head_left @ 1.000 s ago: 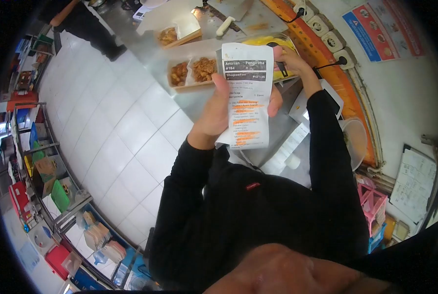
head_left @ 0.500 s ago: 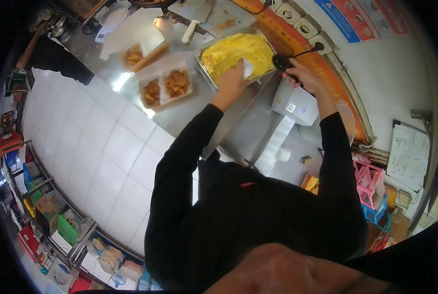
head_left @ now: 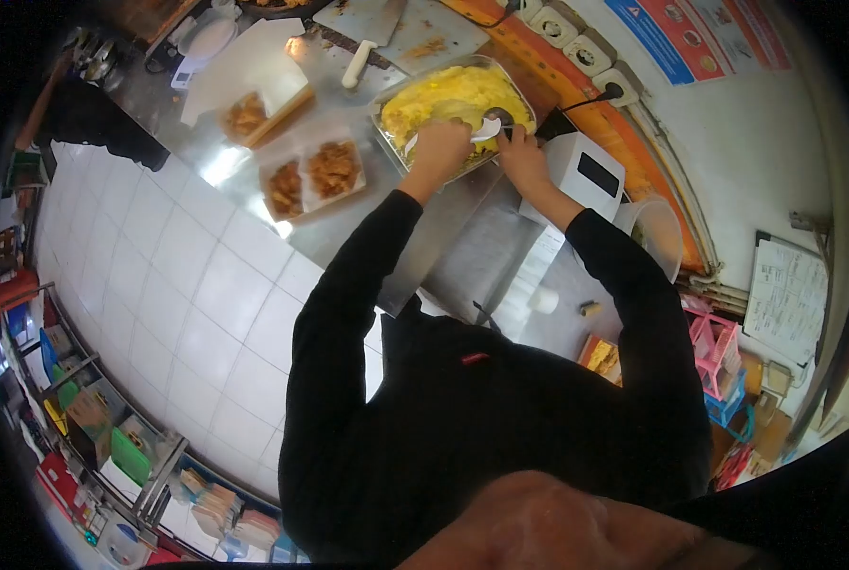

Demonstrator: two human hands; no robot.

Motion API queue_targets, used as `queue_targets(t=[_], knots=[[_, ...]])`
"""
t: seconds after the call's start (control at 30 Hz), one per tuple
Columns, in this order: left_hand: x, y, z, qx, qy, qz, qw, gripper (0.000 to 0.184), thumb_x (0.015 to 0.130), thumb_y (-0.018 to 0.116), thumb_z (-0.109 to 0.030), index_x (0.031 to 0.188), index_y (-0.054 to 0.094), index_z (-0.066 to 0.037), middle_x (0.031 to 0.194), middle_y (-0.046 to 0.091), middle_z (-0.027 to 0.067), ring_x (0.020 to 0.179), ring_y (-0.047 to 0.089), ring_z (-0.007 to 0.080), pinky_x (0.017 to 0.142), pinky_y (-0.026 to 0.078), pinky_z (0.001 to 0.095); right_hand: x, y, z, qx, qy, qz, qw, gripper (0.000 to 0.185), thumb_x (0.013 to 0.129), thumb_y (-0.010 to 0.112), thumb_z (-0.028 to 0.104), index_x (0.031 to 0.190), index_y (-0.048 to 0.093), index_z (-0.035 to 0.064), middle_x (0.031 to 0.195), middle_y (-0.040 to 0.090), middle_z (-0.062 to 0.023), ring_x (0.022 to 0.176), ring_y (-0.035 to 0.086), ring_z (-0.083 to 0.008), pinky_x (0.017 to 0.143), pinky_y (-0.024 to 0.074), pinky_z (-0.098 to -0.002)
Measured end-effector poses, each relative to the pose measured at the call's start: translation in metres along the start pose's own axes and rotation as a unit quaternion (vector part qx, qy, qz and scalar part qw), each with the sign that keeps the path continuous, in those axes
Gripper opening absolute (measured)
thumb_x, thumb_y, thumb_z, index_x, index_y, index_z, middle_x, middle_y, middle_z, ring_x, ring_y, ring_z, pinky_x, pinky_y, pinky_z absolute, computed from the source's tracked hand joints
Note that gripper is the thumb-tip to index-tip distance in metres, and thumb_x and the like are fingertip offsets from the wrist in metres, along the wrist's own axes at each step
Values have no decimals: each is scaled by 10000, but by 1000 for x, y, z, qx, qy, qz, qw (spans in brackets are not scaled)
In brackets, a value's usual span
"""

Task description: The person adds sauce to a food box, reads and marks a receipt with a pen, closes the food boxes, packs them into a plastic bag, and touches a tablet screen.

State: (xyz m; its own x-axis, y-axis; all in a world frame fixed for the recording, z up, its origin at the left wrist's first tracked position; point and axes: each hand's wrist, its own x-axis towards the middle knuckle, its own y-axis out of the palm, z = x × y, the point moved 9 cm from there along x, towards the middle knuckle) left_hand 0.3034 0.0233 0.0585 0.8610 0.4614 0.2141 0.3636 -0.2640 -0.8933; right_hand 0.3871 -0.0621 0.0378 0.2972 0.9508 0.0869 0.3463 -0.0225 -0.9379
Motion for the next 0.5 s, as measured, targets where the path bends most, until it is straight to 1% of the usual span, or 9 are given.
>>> queue_targets(t=[0.03,0.1,0.2,0.23,0.27,0.3,0.37,0.47,0.5], knots=[[-1,2,3,0,-13,1,1000,219,738,706,-273,839,700,-79,808,664,104,726,666,285,630,519,408,-1,1,-3,-2,23,13,1000,564,832,526,101,1388,431,135,920,555,-172,708,622,-308,608,551,-376],[-5,6,8,0,-37,6,999,258,777,690,-329,854,701,-84,812,666,92,745,667,288,651,522,411,4,6,-5,81,61,67,993,591,831,512,78,1408,389,109,922,576,-195,696,636,-342,641,552,-400],[-49,-14,22,-149,-119,-127,973,203,808,683,-286,856,707,-89,809,664,93,743,668,268,644,509,392,10,16,-1,137,89,149,975,598,844,480,56,1421,327,32,883,624,-230,729,659,-371,639,551,-432],[-72,-20,26,-224,-138,-200,944,203,828,675,-261,906,691,-75,788,654,86,720,659,248,629,499,362,12,20,0,145,92,176,969,596,851,468,51,1423,307,0,863,642,-241,749,666,-377,629,551,-442],[-98,-24,29,-296,-157,-270,903,208,849,668,-237,956,675,-60,768,643,78,697,650,228,614,490,333,12,20,2,160,89,192,964,594,844,472,41,1417,318,12,882,639,-249,774,659,-384,662,543,-447],[-122,-15,35,-403,-250,-277,836,219,847,672,-216,970,642,-36,793,635,84,709,645,228,631,497,336,11,18,4,175,86,210,958,593,836,476,31,1411,329,23,902,635,-257,800,652,-391,695,535,-451],[-165,18,31,-583,-416,-276,641,259,845,681,-172,996,577,11,843,620,97,734,634,227,665,511,343,8,6,12,193,46,223,954,566,834,481,28,1386,356,25,919,635,-261,842,641,-399,732,521,-460],[-189,98,42,-605,-471,-323,554,279,850,676,-136,1023,532,30,833,580,66,692,598,157,612,507,330,7,-8,31,216,-33,216,952,470,855,485,48,1317,410,3,907,643,-245,883,633,-396,743,503,-465],[-180,97,37,-652,-470,-278,525,261,849,676,-137,1006,542,23,827,581,57,680,589,145,598,499,320,8,-4,37,232,-42,220,947,430,865,486,56,1288,433,0,902,644,-238,893,631,-392,748,499,-462]])
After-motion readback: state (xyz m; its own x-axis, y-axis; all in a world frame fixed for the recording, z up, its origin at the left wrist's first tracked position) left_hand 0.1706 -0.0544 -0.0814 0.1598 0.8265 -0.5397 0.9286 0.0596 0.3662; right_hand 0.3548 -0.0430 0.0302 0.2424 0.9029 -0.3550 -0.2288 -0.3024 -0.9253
